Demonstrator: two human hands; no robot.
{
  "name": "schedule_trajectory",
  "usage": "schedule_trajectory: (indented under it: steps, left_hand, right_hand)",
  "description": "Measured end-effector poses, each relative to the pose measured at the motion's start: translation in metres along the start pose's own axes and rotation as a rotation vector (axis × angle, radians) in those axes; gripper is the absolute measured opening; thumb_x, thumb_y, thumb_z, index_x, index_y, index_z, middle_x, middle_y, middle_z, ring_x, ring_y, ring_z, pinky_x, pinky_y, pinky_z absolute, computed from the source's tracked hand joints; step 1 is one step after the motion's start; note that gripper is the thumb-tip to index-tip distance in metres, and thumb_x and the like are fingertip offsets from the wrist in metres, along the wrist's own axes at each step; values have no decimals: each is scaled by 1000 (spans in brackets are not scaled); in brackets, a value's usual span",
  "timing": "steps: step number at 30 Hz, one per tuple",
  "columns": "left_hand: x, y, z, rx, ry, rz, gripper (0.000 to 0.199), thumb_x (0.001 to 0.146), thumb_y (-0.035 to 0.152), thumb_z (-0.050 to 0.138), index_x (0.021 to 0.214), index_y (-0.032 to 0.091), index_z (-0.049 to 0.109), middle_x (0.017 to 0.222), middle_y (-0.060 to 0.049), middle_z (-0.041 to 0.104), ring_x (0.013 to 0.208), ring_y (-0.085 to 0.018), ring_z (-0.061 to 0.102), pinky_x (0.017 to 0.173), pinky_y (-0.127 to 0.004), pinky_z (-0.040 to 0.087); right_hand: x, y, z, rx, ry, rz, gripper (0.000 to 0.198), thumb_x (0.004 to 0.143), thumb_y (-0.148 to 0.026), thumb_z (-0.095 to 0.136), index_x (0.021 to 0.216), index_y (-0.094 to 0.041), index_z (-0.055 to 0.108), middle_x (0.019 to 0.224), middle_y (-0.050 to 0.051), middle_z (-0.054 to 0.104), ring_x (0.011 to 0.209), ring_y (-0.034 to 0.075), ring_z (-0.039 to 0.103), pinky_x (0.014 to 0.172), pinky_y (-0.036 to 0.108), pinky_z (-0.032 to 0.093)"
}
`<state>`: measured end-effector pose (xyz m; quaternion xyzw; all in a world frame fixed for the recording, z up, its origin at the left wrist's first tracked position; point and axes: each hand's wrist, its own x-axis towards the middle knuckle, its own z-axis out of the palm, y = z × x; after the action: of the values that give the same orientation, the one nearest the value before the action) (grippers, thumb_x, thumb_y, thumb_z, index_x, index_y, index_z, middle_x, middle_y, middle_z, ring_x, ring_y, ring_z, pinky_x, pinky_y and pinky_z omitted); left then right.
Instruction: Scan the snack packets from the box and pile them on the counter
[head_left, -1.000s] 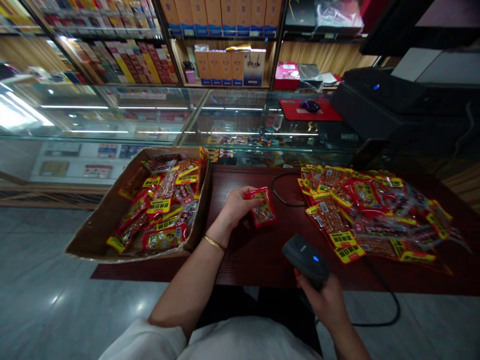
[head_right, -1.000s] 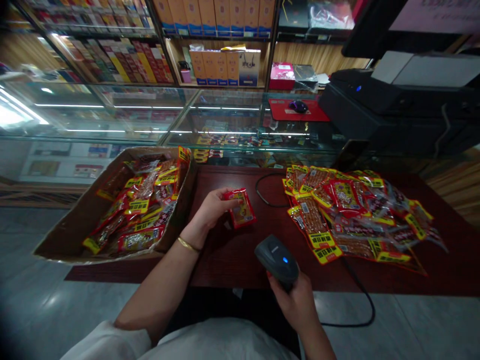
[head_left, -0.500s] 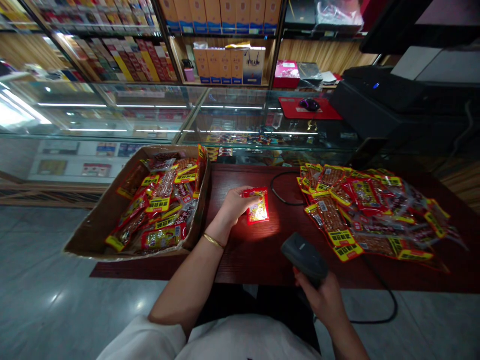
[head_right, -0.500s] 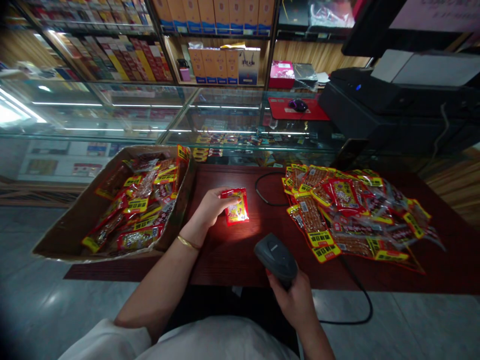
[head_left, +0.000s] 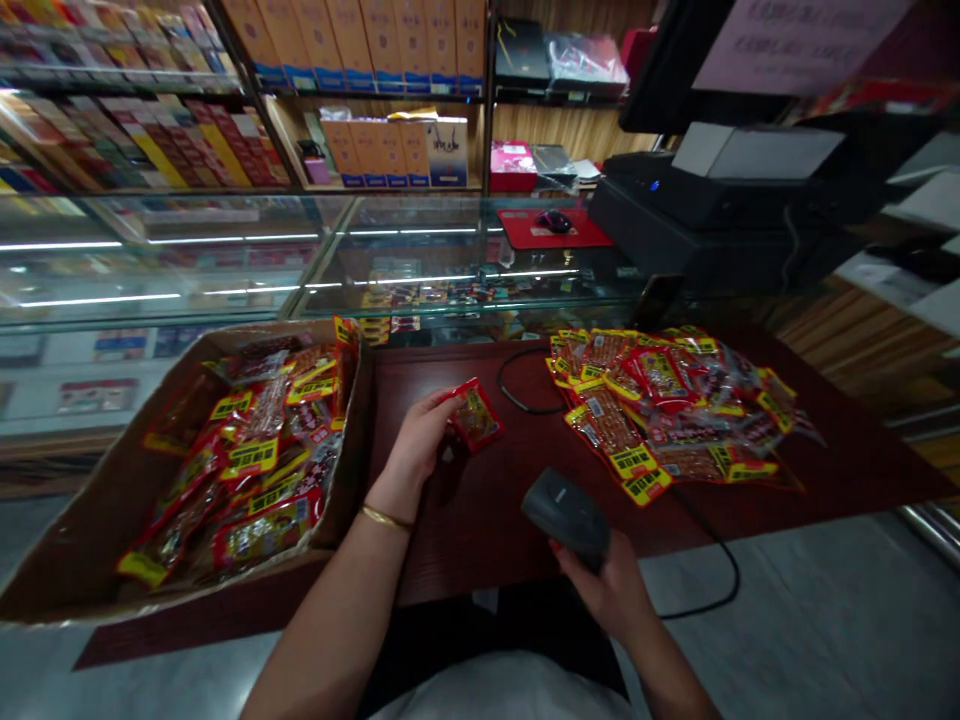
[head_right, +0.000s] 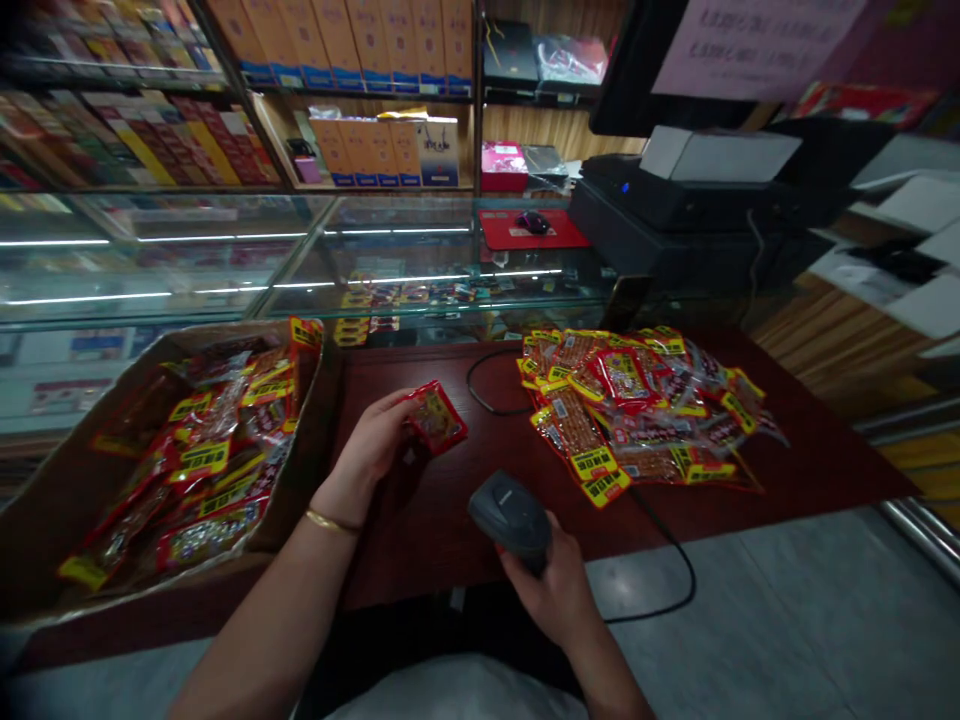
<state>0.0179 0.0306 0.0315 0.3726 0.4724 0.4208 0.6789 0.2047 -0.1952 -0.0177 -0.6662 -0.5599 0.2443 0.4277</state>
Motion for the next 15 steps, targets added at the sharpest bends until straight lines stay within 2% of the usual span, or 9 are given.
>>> schedule_trajectory:
  steps: [3,6,11,15]
  left_hand:
    - [3,-4,6,-54,-11,-40,32,63,25,85,91,14,74,79,-2,73,62,-11,64,54,-20,49]
    - [3,-9,28,-100,-115,-121,30,67,17,82,95,15,72,88,-4,75,69,-13,68,60,-22,55]
    - [0,-12,101,-90,-417,-231,21,77,10,75,97,14,72,99,-8,74,82,-15,71,73,-28,61]
    - [1,-11,151,-70,-652,-335,23,78,6,70,99,13,71,104,-9,74,84,-15,70,83,-32,60]
  right_hand:
    - [2,-1,0,48,-4,-8,16,87,-31,67,94,-20,76,91,7,82,79,24,78,77,31,61]
    - [2,-1,-2,98,-5,-21,15,86,-27,67,97,-20,75,94,8,80,83,23,77,79,30,60]
    - [2,-1,-4,134,5,-24,26,80,-22,69,107,-19,72,102,9,77,93,24,75,85,32,59]
    - [3,-1,-5,145,4,-25,26,79,-19,69,105,-19,72,101,9,78,91,25,75,86,33,60]
